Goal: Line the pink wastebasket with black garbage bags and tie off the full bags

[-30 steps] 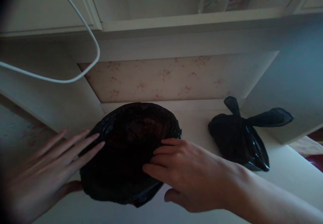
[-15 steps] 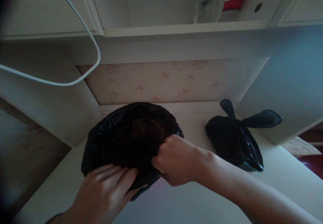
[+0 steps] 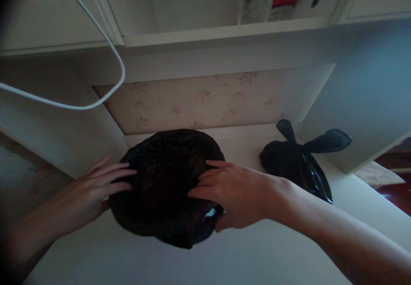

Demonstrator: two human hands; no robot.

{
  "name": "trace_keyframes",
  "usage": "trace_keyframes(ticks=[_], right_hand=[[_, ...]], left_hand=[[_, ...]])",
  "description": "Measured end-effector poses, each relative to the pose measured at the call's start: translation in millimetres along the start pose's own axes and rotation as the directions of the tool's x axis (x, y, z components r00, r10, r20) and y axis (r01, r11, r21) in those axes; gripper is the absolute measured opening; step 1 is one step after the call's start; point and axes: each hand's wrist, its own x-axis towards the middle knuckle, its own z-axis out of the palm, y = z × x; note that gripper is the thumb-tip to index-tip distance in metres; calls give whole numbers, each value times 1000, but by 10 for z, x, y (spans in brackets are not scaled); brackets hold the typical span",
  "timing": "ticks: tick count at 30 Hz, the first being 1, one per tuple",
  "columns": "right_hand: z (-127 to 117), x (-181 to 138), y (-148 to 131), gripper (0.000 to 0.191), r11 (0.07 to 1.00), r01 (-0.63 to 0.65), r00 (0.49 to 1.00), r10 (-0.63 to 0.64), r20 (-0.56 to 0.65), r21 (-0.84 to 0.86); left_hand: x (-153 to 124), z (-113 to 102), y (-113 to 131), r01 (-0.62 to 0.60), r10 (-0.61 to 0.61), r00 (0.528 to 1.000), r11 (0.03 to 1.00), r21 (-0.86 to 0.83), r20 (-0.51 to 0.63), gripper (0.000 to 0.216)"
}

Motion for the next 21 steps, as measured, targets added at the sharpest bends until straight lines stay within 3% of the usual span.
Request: trace_keyframes(ticks=[3,5,6,8,11,13,16,21], right_hand=[[15,73,49,59,996,-14,999,11,-37,-84],[38,139,83,44,991,11,998,-18,-55,-133],[55,176,102,34,988,24,999,-31,-41,-150],[101,251,137,15,983,24,1000,-21,18,-184],[169,331,146,12,968,-30,993,56,101,-248],[194,346,117,12,957,-52,989,88,117,-285],[188,305,56,11,955,-45,988,86,129,-293],[100,139,4,19,989,-27,995,40,90,-145]], left_hand=[[-124,-5,128,11,-11,1000,998,59,1,72],[-126,-48,447,-57,57,998,998,35,-7,100],[-92,-65,646,-106,106,993,994,16,-60,100],[30,-63,1038,-179,169,958,984,-22,-230,78],[245,37,1411,-127,85,900,989,-70,-427,45],[334,125,1471,-73,31,886,995,-72,-462,38],[360,202,1386,-25,6,917,999,-43,-400,31],[297,159,1078,-103,67,944,990,-96,-324,36]])
